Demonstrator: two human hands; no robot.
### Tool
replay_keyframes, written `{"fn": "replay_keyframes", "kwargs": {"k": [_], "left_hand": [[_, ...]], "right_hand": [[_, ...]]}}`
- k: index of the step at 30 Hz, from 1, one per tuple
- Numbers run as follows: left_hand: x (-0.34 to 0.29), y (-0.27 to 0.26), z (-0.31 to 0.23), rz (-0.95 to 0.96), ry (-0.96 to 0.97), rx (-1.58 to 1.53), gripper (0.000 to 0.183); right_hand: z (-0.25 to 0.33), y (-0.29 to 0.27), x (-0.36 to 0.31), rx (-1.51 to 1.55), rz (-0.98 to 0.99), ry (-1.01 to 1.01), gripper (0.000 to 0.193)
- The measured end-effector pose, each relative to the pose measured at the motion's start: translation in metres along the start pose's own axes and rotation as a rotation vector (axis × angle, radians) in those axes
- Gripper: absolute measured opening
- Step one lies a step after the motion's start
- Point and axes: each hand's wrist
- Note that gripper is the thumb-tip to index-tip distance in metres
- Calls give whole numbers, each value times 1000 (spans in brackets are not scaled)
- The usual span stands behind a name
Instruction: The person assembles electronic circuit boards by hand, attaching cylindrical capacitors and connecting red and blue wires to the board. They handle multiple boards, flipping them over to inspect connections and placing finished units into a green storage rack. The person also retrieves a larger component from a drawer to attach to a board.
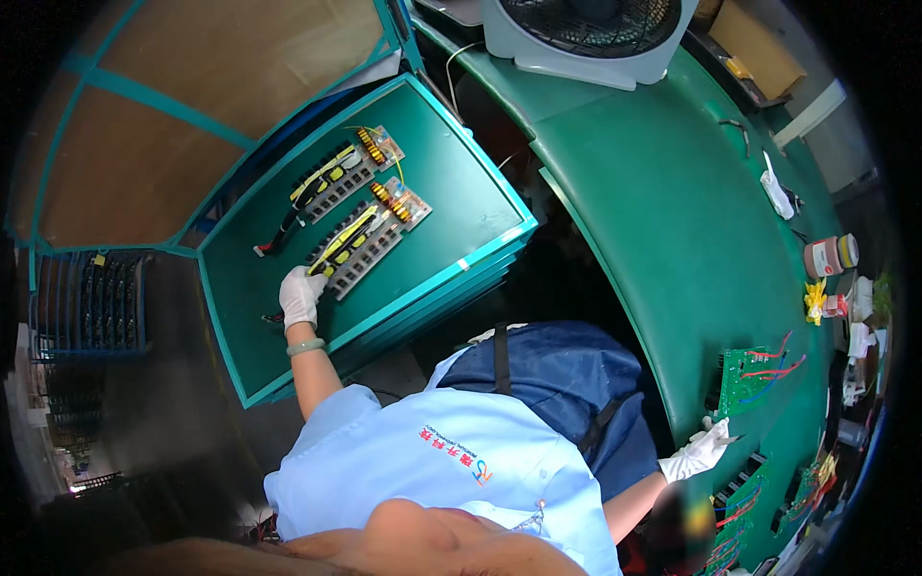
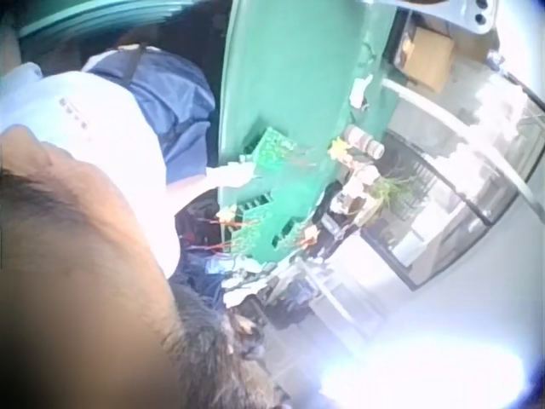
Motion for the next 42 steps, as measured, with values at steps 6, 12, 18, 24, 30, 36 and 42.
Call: {"fn": "replay_keyframes", "kwargs": {"k": [6,12,18,24,30,36,42], "left_hand": [[-82,-5,-84,119,392,55,47],[-126,24,-131,330,392,-266,60],[-99,5,-131,721,149,-576,54],[-97,41,-127,287,457,-514,41],[-133,30,-160,317,384,-641,96],[-150,45,-164,170,619,-267,139],[-148,45,-162,199,671,-269,125]], "right_hand": [[44,1,-25,-4,3,29,41],[49,20,-27,112,-1,-17,37],[46,4,-30,79,-16,47,33],[58,12,-29,77,-33,118,31],[31,-4,-21,90,-51,67,34],[45,-1,-30,36,-52,100,32],[43,1,-33,36,-58,12,31]]}}
Point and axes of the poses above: each hand's wrist, its own x-axis towards the middle knuckle, its own y-axis out of the palm, z = x × y, and after that the axes turned 4 degrees about -z, right-handed
